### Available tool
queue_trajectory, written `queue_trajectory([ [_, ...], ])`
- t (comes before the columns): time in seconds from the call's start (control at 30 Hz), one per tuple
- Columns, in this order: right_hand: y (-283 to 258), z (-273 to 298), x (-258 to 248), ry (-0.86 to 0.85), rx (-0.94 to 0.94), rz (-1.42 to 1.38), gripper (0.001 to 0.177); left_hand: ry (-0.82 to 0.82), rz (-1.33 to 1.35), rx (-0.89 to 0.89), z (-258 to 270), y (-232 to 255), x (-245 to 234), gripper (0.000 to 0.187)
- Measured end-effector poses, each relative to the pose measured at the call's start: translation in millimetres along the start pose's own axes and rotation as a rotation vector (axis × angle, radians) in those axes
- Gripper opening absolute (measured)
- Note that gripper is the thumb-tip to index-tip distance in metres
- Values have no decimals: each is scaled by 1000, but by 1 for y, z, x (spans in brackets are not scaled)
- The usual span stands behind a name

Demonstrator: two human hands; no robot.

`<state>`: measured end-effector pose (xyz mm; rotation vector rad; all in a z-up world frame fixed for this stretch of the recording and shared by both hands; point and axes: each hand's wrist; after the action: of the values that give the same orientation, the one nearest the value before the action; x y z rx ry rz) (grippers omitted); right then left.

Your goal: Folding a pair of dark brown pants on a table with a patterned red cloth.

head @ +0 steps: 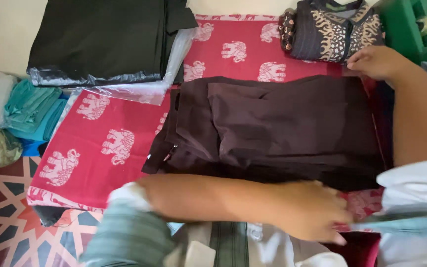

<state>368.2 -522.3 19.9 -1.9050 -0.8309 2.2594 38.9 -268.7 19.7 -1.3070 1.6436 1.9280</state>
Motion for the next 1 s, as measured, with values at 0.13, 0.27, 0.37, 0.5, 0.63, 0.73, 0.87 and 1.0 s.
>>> queue_trajectory([
  [0.13,-59,23,-1,114,-251,117,37,181,119,-421,113,1,-107,45],
  [0.27,-179,103,27,197,-563,253,31,519,-155,-561,198,-39,-122,33],
  [0.37,-237,147,59,142,-718,300,37,622,-263,-834,237,-49,-117,28],
  [0.5,-257,173,107,76,-902,311,61,512,-554,-587,252,-71,-98,61],
  [0.63,-265,178,132,74,-1191,300,68,470,-843,-487,244,-90,-86,50],
  [0.73,-261,170,146,38,-1149,236,67,438,-884,-509,237,-93,-87,48],
  [0.87,-238,151,166,16,-1123,273,66,345,-930,-473,238,-110,-91,41],
  [1.0,-226,147,172,-36,-1028,68,54,430,-871,-378,242,-117,-95,27],
])
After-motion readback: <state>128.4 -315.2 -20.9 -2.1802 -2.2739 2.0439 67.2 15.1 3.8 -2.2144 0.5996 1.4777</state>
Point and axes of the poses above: each hand's wrist, its own z-axis away from the middle knuckle, its own x-axis out of the palm, y = z × x, and after that the axes turned 6 degrees about -x, right-handed
